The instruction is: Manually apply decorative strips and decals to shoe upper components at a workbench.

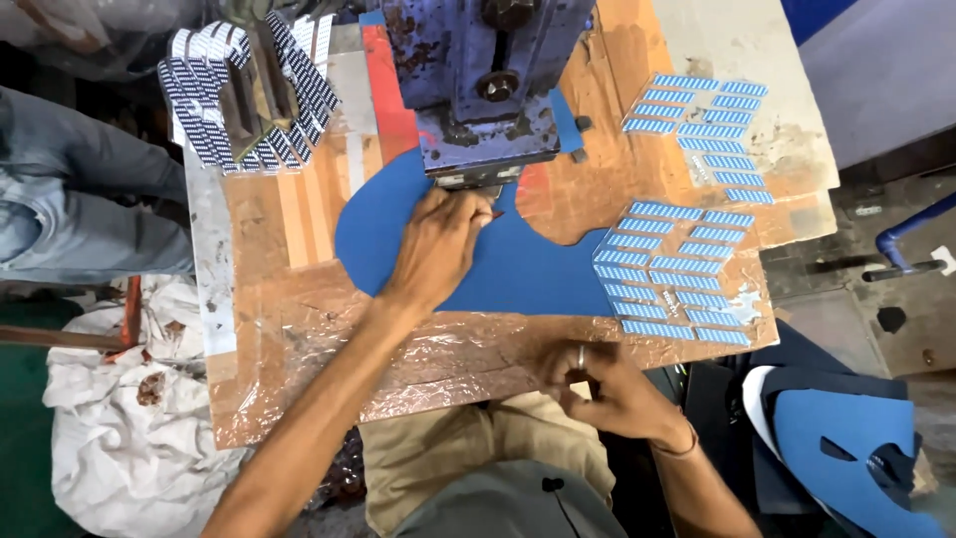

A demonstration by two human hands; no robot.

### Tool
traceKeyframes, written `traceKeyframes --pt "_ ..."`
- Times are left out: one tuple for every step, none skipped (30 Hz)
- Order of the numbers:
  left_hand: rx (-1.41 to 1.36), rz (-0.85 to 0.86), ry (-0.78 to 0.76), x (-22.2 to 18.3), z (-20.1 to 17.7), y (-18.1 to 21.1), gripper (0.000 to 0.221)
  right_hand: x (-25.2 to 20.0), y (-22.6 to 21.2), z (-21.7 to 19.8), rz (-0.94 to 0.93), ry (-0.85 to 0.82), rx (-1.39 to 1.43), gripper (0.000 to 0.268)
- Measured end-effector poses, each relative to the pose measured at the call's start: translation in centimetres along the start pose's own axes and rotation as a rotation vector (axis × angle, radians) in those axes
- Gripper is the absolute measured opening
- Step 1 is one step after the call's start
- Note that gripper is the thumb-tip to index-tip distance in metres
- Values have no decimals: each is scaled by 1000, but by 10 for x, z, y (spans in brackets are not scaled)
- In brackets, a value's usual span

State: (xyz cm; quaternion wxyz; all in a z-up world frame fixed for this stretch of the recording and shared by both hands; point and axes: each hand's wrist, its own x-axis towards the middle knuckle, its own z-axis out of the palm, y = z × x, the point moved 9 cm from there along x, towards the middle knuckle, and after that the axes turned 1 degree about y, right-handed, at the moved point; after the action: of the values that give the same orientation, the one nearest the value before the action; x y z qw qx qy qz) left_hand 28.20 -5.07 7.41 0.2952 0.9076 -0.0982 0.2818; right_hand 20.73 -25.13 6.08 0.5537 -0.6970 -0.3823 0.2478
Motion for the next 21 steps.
traceKeyframes --pt "-68 -53 -78 1 6 -7 7 0 9 -3 52 27 -5 17" --pt "-137 -105 -157 1 11 -14 7 -1 18 -6 104 55 -10 17" --pt "-135 -108 -158 0 13 -17 7 0 23 -5 104 53 -7 17" --pt "-219 -156 -143 0 14 -23 6 1 30 -6 140 77 -49 15" --pt "-304 -203 -128 -1 15 -28 7 1 37 -8 177 102 -92 14" --pt "-302 -205 -128 -4 19 -26 7 2 36 -7 176 101 -91 14" --pt "-260 -176 -83 -6 19 -23 7 4 37 -8 184 115 -85 13" --pt "-217 -148 -39 -8 18 -19 7 6 37 -10 191 129 -79 12" --pt "-214 -150 -38 -9 12 -17 7 7 36 -10 190 126 -77 12" --pt "-229 -226 -88 -13 11 -20 7 8 32 -10 165 128 -52 12" --pt "-245 -305 -139 -18 10 -24 7 9 29 -11 142 127 -27 11" --pt "-243 -309 -137 -22 -11 -17 7 9 30 -12 143 122 -25 11" --pt "-286 -353 -104 -27 -36 -15 5 10 30 -12 125 122 -1 11" --pt "-329 -396 -69 -31 -60 -13 5 11 30 -11 108 121 22 11" --pt "-332 -404 -75 -38 -72 -14 5 7 31 -12 117 119 27 11" --pt "-279 -457 -132 -47 -81 -18 4 4 30 -12 108 111 12 12" --pt "-216 -500 -183 -52 -93 -25 2 6 29 -13 83 106 -3 13" --pt "-208 -498 -183 -55 -104 -23 2 11 28 -13 76 106 1 13" --pt "-188 -459 -146 -59 -114 -15 5 12 22 -14 28 101 -26 15" --pt "-168 -420 -109 -63 -125 -8 9 12 16 -14 -20 96 -53 17" --pt "-165 -422 -112 -90 -146 -12 9 12 18 -14 -20 96 -48 17"
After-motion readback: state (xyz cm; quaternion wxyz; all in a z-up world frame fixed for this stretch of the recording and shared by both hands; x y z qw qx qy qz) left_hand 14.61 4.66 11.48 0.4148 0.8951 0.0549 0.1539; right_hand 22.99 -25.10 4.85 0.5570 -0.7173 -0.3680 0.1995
